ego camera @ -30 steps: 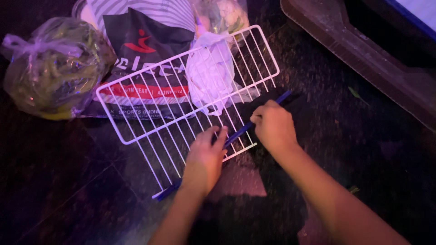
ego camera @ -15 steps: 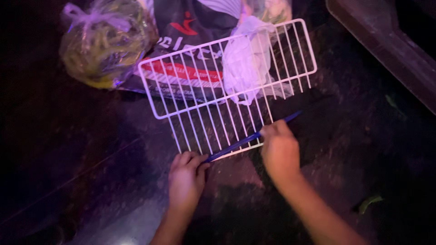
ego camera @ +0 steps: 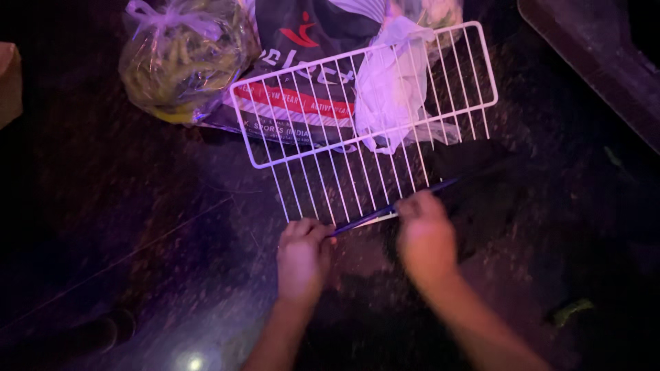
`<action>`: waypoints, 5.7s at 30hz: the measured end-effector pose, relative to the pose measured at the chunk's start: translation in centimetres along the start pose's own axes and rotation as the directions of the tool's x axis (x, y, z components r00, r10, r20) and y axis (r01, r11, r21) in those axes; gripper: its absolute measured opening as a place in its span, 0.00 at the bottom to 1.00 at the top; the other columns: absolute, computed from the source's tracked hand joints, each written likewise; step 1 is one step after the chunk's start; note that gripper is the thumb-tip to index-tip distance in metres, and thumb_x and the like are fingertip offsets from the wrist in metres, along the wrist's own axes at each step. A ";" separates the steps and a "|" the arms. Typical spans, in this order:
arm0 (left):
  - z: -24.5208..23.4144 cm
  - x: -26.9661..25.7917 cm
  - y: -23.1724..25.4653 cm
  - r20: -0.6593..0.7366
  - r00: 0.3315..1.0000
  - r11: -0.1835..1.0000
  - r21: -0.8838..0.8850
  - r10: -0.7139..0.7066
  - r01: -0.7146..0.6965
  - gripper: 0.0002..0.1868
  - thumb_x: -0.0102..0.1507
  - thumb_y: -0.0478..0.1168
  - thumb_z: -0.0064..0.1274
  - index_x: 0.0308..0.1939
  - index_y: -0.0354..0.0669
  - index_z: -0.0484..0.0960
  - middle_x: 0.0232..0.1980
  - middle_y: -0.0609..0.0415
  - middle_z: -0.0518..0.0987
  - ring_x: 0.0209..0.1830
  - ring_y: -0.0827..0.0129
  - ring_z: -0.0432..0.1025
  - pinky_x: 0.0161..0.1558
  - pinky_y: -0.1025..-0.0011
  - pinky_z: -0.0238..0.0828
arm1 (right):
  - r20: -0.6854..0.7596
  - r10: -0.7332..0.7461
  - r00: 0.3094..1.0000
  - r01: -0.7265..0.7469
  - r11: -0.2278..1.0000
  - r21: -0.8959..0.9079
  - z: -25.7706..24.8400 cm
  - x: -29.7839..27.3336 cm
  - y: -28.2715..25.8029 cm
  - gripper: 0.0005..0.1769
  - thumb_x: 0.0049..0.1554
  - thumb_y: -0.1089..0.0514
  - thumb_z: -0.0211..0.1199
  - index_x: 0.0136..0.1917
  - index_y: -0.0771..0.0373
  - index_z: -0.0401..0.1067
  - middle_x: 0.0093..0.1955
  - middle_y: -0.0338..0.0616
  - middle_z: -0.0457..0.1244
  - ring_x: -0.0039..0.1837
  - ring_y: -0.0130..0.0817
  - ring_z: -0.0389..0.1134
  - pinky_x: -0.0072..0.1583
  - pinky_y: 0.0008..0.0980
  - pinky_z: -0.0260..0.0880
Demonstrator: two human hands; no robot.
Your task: The person assembles a white wire dish rack by inserting blue plastic rods into the frame. They use a black cloth to grip the rods while pushing them into place and wiping the rack components.
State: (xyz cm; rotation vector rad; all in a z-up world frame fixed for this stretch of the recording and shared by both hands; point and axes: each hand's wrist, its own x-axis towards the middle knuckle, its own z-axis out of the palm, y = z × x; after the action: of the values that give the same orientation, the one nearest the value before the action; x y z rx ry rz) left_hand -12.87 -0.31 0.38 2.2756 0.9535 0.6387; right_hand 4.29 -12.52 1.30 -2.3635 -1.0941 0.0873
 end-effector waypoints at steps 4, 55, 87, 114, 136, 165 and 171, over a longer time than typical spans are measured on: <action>1.3 0.7 0.9 0.066 0.997 0.998 -0.055 0.034 -0.031 0.09 0.54 0.36 0.63 0.39 0.43 0.88 0.38 0.52 0.81 0.43 0.54 0.73 0.48 0.59 0.69 | -0.079 -0.133 0.988 0.140 0.986 0.092 1.6 -1.8 -2.4 0.03 0.54 0.64 0.64 0.42 0.64 0.78 0.45 0.50 0.67 0.50 0.51 0.70 0.52 0.44 0.70; 3.3 1.5 1.0 0.053 0.997 0.998 -0.046 0.054 -0.052 0.11 0.50 0.39 0.68 0.33 0.47 0.83 0.36 0.55 0.80 0.43 0.54 0.73 0.47 0.58 0.65 | -0.226 -0.076 0.971 0.048 0.991 -0.125 -0.7 0.2 2.9 0.17 0.51 0.73 0.58 0.51 0.65 0.79 0.52 0.53 0.65 0.56 0.54 0.67 0.58 0.45 0.70; -1.7 -0.2 -0.6 0.145 0.989 0.999 0.015 -0.038 0.036 0.10 0.59 0.37 0.58 0.45 0.44 0.84 0.44 0.50 0.78 0.49 0.51 0.73 0.51 0.57 0.70 | -0.236 -0.043 0.971 0.057 0.997 0.054 1.7 -3.3 -2.1 0.08 0.58 0.62 0.65 0.52 0.65 0.77 0.52 0.51 0.65 0.56 0.51 0.67 0.56 0.44 0.69; -1.2 -0.3 -0.1 0.107 0.978 0.984 -0.007 -0.176 0.178 0.06 0.56 0.34 0.61 0.37 0.43 0.83 0.40 0.49 0.79 0.45 0.49 0.75 0.47 0.55 0.72 | -0.038 -0.135 0.990 0.135 0.991 0.007 2.3 -2.2 -3.8 0.13 0.49 0.71 0.60 0.47 0.63 0.78 0.45 0.52 0.65 0.50 0.55 0.69 0.52 0.48 0.70; -0.9 0.1 -0.8 0.124 0.984 0.990 -0.042 -0.127 0.133 0.04 0.56 0.32 0.58 0.36 0.40 0.82 0.39 0.47 0.78 0.42 0.48 0.76 0.43 0.54 0.72 | -0.061 -0.026 0.998 0.026 1.000 0.002 -0.6 -0.5 -1.4 0.06 0.50 0.67 0.66 0.43 0.68 0.77 0.47 0.55 0.66 0.47 0.57 0.69 0.50 0.48 0.71; -1.3 0.5 -1.0 0.129 0.984 0.991 -0.020 -0.127 0.130 0.16 0.52 0.33 0.64 0.43 0.44 0.80 0.40 0.52 0.80 0.46 0.54 0.72 0.52 0.57 0.65 | -0.032 -0.059 0.998 0.065 0.964 0.257 4.9 -2.0 -6.5 0.07 0.52 0.64 0.69 0.46 0.63 0.77 0.45 0.54 0.69 0.48 0.57 0.71 0.50 0.47 0.71; -1.3 0.6 -0.9 0.110 0.986 0.989 -0.064 -0.127 0.134 0.19 0.50 0.31 0.66 0.43 0.45 0.78 0.37 0.54 0.79 0.43 0.55 0.73 0.50 0.58 0.65 | -0.067 0.065 0.996 -0.054 0.987 0.148 0.2 0.4 -1.5 0.13 0.53 0.68 0.67 0.52 0.67 0.70 0.47 0.55 0.67 0.50 0.55 0.71 0.50 0.47 0.70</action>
State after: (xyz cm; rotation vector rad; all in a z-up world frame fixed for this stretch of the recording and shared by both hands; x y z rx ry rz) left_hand -13.70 1.11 0.84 2.1414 1.0032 0.4837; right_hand 3.43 -11.37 1.87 -2.2505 -0.9506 0.1006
